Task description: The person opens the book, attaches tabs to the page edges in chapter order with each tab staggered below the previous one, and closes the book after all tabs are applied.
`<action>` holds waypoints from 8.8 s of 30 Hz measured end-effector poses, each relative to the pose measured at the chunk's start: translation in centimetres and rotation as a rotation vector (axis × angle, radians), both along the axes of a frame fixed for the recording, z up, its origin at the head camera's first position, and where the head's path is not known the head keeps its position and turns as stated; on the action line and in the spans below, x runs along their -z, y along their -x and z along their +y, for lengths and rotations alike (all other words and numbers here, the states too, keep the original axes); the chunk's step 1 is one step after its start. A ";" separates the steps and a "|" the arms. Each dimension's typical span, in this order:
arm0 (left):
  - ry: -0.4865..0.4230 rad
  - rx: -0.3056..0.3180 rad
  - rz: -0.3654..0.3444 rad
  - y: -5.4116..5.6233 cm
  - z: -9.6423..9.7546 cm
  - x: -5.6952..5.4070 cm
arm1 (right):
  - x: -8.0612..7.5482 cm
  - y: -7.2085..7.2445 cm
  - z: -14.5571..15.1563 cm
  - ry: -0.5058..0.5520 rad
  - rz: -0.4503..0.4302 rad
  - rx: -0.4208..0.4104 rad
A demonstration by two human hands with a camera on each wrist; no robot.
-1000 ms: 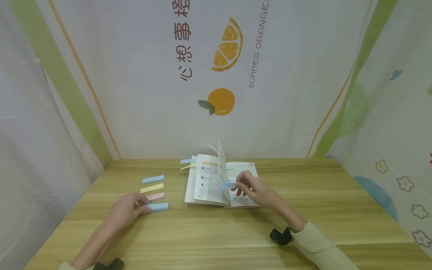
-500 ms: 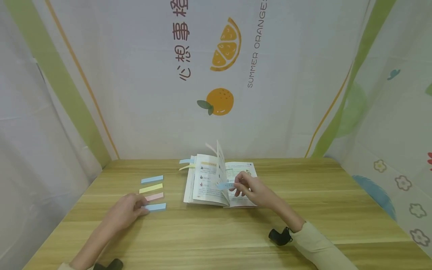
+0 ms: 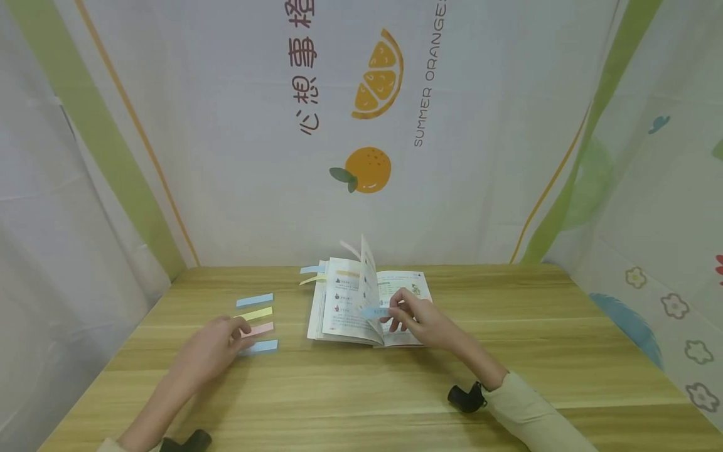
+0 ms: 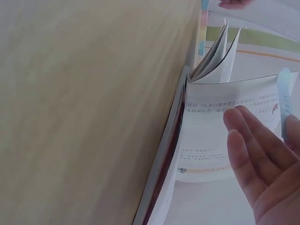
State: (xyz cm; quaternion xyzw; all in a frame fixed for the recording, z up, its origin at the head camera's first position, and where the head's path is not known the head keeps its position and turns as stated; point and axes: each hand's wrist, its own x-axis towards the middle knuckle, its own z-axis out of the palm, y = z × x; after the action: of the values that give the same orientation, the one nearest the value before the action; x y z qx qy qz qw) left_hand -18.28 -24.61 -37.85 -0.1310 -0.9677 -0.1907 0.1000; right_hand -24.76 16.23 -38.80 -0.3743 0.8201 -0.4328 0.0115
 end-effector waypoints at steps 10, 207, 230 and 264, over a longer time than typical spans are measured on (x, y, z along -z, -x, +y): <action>-0.073 0.081 0.141 0.6 3.7 -1.1 | -0.1 -0.3 -0.9 0.016 -0.014 -0.039; 0.477 0.357 -0.022 7.3 28.5 2.2 | -0.6 4.0 9.0 -0.353 0.029 0.356; 0.465 0.350 0.004 7.6 28.4 2.3 | -1.3 2.4 7.4 -0.676 0.139 0.285; 0.417 0.380 -0.048 7.5 27.8 2.1 | -2.2 1.8 7.2 -0.709 0.044 0.228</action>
State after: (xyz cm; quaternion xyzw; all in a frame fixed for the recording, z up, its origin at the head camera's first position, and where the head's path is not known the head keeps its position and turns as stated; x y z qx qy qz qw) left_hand -25.77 3.20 -39.97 -0.3235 -0.9462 -0.0061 0.0104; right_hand -26.56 23.48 -36.57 -0.2624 0.9555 -0.1124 0.0744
